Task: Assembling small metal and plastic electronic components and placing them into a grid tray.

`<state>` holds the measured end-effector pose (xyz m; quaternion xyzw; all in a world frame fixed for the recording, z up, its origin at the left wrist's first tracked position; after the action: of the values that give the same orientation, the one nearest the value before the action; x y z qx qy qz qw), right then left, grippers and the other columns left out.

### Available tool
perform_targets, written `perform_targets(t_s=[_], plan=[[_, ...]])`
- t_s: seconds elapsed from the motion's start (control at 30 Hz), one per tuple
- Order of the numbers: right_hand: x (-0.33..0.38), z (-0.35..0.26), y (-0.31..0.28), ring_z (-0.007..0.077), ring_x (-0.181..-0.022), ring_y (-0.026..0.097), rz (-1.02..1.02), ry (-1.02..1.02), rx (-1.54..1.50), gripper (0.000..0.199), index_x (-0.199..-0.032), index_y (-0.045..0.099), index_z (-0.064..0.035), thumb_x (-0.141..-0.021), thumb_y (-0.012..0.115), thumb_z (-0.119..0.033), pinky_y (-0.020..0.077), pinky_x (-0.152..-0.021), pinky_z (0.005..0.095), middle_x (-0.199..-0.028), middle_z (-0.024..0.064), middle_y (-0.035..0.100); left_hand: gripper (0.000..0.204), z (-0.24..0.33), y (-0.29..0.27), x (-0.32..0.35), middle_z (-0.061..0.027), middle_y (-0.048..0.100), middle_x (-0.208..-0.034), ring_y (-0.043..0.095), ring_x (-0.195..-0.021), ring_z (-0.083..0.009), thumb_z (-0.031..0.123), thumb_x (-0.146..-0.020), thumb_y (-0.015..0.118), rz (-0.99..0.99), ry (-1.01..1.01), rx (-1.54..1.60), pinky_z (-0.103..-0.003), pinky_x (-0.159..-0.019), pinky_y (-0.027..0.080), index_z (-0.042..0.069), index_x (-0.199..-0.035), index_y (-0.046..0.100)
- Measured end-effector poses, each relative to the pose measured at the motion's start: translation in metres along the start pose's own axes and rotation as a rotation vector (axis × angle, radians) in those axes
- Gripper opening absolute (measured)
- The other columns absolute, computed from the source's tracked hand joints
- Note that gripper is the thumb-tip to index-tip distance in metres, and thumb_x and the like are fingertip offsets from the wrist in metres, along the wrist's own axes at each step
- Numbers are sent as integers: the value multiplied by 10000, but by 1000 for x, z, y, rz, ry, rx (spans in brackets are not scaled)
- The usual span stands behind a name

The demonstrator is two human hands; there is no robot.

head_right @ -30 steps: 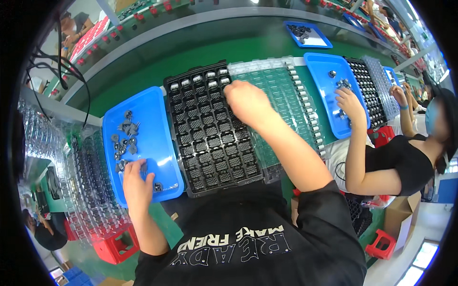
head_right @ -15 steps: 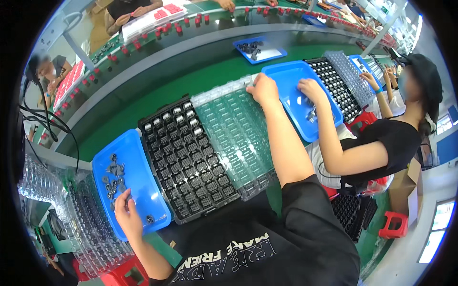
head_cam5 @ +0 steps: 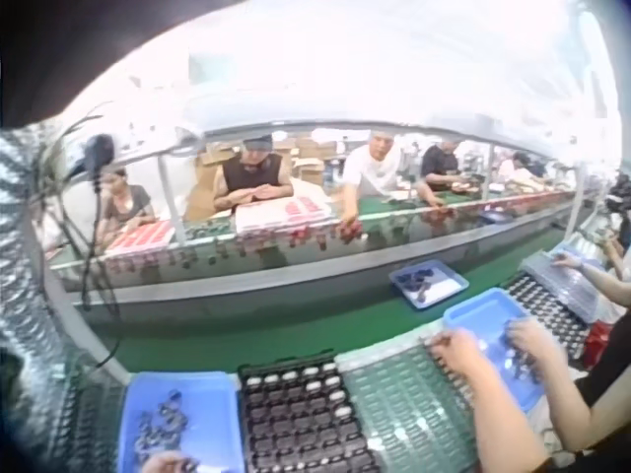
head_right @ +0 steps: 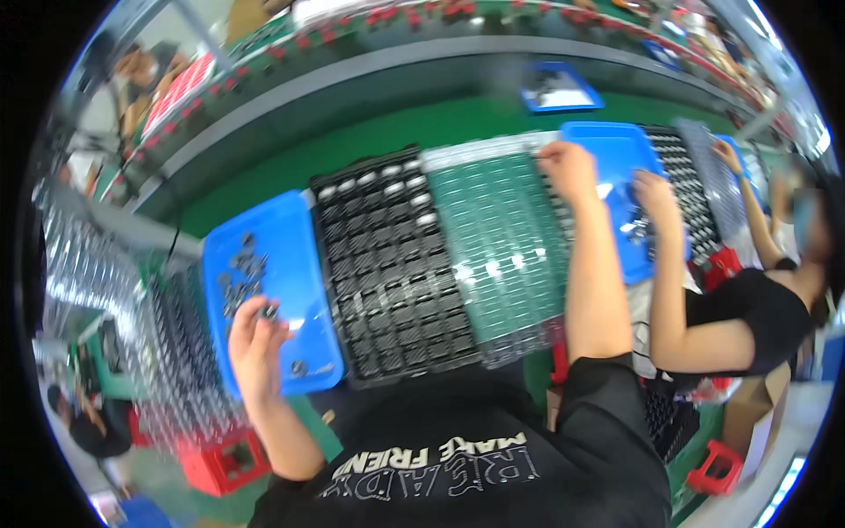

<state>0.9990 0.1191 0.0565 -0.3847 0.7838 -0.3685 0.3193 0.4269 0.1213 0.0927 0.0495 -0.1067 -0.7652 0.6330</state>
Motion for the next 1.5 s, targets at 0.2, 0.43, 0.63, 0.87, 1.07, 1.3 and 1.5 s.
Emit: perform_targets(t_s=[0.2,0.43,0.63,0.87,1.07,1.3,1.5], plan=[[6,-23,-13,170,-797,692,173,31,-76,170,-1056,700,-35,-951,670,-166,553,-719,320,-907,80,740,339,1,58,-16,-175,613,-1303,701,-964,-219,94,-1000,612,-305,-109,507,-346,-858,590,7,-1323,556],[123,-228,1,151,-824,693,-265,-100,-1124,178,-1116,677,22,-951,651,-37,586,-745,288,-1004,108,711,321,4,79,-1,-176,621,-1287,711,-969,-213,113,-1024,590,-343,-114,557,-348,-860,608,2,-1323,558],[181,-284,-6,210,-862,727,-45,-637,-768,221,-1023,734,18,-811,786,49,590,-745,288,-970,128,730,326,11,91,8,-131,668,-1167,709,-927,-179,145,-1026,613,-357,-53,425,-316,-831,610,-17,-1307,587],[187,-292,1,218,-835,686,-53,-727,-781,266,-1017,762,-21,-784,853,-112,550,-720,306,-941,101,725,369,17,98,15,-107,696,-1099,694,-932,-156,160,-999,666,-323,67,384,-295,-837,595,-53,-1292,598],[191,-291,1,211,-842,690,-52,-723,-760,276,-1001,763,-38,-745,863,-73,574,-712,301,-947,86,712,333,17,96,18,-123,694,-1141,693,-992,-172,74,-986,665,-338,108,351,-304,-889,583,-63,-1282,598],[203,-280,11,239,-890,711,-152,-571,-794,247,-976,736,-24,-753,841,-8,572,-778,320,-989,125,727,295,4,89,28,-137,685,-1164,692,-1020,-171,-33,-945,678,-270,98,217,-305,-911,572,-59,-1230,606],[198,-277,20,176,-928,701,-270,-520,-839,119,-902,712,0,-809,780,32,587,-780,294,-1046,129,714,384,-11,83,30,-156,654,-1248,682,-1063,-177,-44,-907,717,-234,73,197,-302,-916,569,-39,-1266,580]])
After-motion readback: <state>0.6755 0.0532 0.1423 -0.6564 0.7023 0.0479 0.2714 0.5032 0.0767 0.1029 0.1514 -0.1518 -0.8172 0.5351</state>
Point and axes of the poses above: each hand's wrist, its own x-axis away from the middle knuckle, its own y-axis out of the palm, z = x × y, the point moved 3 cm from there along -x, towards the middle knuckle
